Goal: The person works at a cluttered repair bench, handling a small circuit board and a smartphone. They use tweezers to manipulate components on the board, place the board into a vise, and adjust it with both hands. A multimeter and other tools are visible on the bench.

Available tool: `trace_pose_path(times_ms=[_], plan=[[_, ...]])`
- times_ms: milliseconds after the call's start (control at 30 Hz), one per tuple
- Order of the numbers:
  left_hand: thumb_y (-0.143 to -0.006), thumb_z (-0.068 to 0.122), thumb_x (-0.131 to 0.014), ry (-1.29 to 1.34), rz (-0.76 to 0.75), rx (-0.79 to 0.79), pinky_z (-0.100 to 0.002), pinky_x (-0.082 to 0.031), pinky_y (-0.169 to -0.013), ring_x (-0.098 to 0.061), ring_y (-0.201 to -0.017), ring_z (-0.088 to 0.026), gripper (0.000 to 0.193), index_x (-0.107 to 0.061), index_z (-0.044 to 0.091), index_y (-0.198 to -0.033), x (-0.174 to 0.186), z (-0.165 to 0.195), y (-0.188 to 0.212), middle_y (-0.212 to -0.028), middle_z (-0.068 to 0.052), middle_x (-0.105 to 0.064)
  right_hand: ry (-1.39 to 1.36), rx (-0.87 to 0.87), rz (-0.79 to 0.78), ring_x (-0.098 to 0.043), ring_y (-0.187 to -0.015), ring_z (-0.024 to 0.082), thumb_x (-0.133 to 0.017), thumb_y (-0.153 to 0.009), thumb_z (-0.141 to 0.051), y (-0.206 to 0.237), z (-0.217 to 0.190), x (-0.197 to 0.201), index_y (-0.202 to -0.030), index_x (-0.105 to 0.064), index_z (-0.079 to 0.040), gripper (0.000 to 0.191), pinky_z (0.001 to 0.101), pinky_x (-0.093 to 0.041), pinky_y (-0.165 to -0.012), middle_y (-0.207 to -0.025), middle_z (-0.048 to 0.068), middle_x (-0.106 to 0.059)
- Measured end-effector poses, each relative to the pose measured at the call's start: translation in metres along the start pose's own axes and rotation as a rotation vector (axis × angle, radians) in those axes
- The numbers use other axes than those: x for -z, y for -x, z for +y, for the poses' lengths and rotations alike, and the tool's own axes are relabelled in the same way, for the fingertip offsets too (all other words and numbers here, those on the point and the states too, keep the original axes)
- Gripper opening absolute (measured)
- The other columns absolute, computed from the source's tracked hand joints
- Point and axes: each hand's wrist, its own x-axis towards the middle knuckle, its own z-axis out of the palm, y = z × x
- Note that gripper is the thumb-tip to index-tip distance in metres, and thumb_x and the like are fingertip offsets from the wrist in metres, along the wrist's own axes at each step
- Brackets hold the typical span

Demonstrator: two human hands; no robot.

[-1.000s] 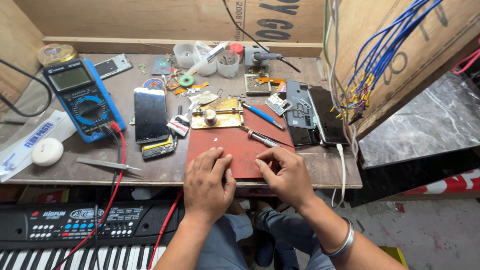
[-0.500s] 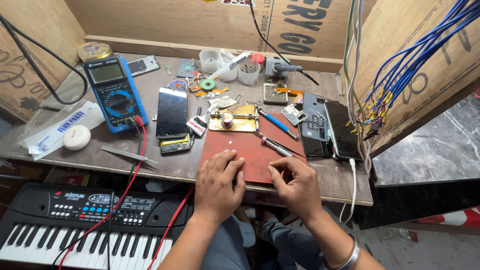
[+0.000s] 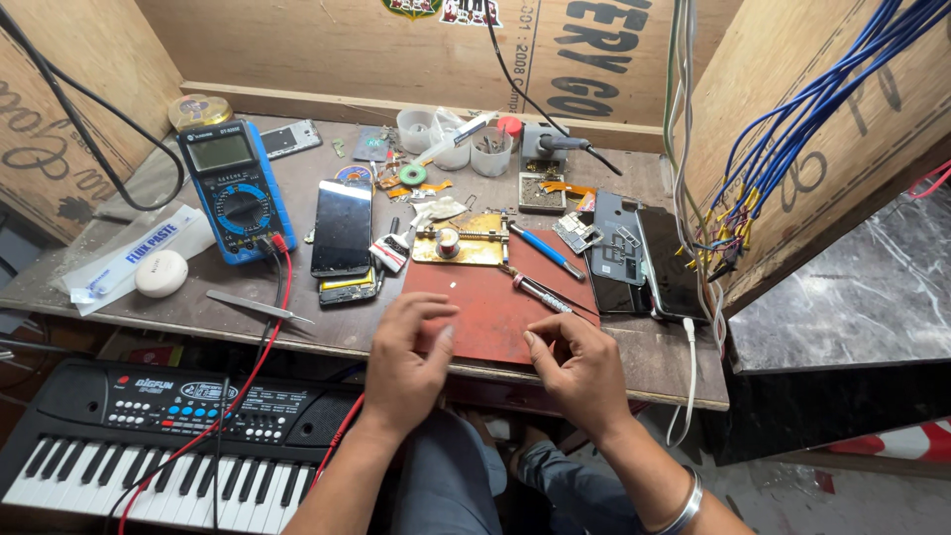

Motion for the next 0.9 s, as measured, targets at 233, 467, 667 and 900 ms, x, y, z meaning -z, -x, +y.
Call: trace_pose_path(times_ms=[233, 467, 667, 900], plan=[[-0.095, 0.007, -0.065, -0.064, 0.316, 0.127, -0.035, -0.056, -0.089, -0.069, -0.098, -0.02, 0.016, -0.066, 0.007, -0.111, 0.037, -0.021, -0.016, -0.104, -0.008, -0.07, 0.009, 0.009, 0.008, -0.06, -0.052, 0.006, -0.075, -0.087, -0.012, 0.0, 0.002, 0.004, -0.088, -0.074, -0.003, 0.009, 0.0244, -0.046, -0.049, -0.066, 0.002, -0.07], [-0.099, 0.008, -0.065, -0.113, 0.383, 0.146, -0.035, -0.055, -0.091, -0.068, -0.103, -0.02, 0.023, -0.061, 0.005, -0.121, 0.073, -0.04, -0.028, -0.111, -0.007, -0.07, -0.011, 0.007, -0.017, -0.062, -0.053, 0.007, -0.075, -0.087, -0.011, -0.001, 0.008, 0.01, -0.088, -0.074, -0.003, 0.008, 0.025, -0.048, -0.048, -0.068, 0.003, -0.072], [-0.089, 0.015, -0.074, -0.277, 0.211, 0.232, -0.04, -0.052, -0.093, -0.063, -0.11, -0.025, 0.04, -0.059, 0.006, -0.125, 0.075, -0.058, -0.066, -0.117, -0.011, -0.066, -0.012, 0.042, -0.019, -0.065, -0.057, 0.009, -0.075, -0.086, -0.011, -0.003, 0.011, 0.012, -0.087, -0.073, -0.002, 0.008, 0.0254, -0.05, -0.05, -0.073, 0.004, -0.073], [-0.08, 0.035, -0.081, -0.654, 0.007, 0.32, -0.048, -0.043, -0.105, -0.05, -0.127, -0.037, 0.065, -0.055, 0.009, -0.134, 0.047, -0.07, -0.111, -0.135, -0.015, -0.052, -0.005, 0.071, -0.014, -0.068, -0.061, 0.011, -0.075, -0.086, -0.011, -0.004, 0.008, 0.016, -0.087, -0.072, -0.002, 0.009, 0.0264, -0.052, -0.053, -0.075, 0.006, -0.072]])
